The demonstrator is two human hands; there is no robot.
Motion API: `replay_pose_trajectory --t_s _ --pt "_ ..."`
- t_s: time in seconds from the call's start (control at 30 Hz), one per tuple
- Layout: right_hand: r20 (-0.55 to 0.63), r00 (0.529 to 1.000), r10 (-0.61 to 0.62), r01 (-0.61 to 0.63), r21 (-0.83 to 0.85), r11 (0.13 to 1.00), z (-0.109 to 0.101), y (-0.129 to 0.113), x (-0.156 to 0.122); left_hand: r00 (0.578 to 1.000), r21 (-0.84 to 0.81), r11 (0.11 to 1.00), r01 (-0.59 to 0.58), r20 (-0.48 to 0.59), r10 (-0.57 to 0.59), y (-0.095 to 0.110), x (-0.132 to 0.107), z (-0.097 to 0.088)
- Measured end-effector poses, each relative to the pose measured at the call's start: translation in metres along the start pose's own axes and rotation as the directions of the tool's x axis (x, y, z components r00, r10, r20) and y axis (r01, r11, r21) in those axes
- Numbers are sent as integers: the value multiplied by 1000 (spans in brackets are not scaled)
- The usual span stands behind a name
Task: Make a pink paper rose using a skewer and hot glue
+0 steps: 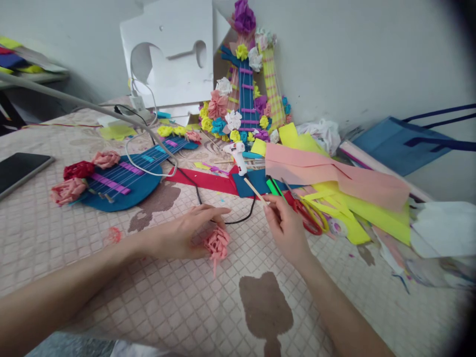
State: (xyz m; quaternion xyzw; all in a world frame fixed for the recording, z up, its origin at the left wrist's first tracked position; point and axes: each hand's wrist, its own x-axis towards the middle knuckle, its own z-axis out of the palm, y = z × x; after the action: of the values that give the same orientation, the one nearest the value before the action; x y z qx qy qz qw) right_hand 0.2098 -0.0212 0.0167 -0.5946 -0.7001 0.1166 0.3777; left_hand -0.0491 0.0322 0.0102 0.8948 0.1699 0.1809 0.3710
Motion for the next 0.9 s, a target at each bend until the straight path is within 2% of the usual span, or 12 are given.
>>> replay_pose_trajectory --t_s 0.1,0.2,0.37,0.57,0.67,0.8,0.9 --pt "24 997 -79 79 7 997 -3 -12 -4 1000 -9 1000 -14 -13 14 -3 0 1" --pt "111 985 -130 127 36 991 -5 -20 -9 1000 29 999 -24 -14 24 -4 1 2" --pt "280 933 -226 205 103 973 3 -28 -23 999 65 998 3 -54 1 -5 1 4" --pt "379 899 -221 212 66 975 13 -35 -32 996 45 999 -22 -91 26 -3 1 5" --pt "392 894 -218 198 92 976 15 -37 -33 996 31 1000 -6 -87 9 -2 1 2" --pt "336 920 -201 179 96 979 17 -40 -36 994 44 999 2 -105 3 -4 -1 -2" --pt "324 913 -248 242 59 968 20 -45 -41 993 63 998 7 -116 0 -5 -1 -3"
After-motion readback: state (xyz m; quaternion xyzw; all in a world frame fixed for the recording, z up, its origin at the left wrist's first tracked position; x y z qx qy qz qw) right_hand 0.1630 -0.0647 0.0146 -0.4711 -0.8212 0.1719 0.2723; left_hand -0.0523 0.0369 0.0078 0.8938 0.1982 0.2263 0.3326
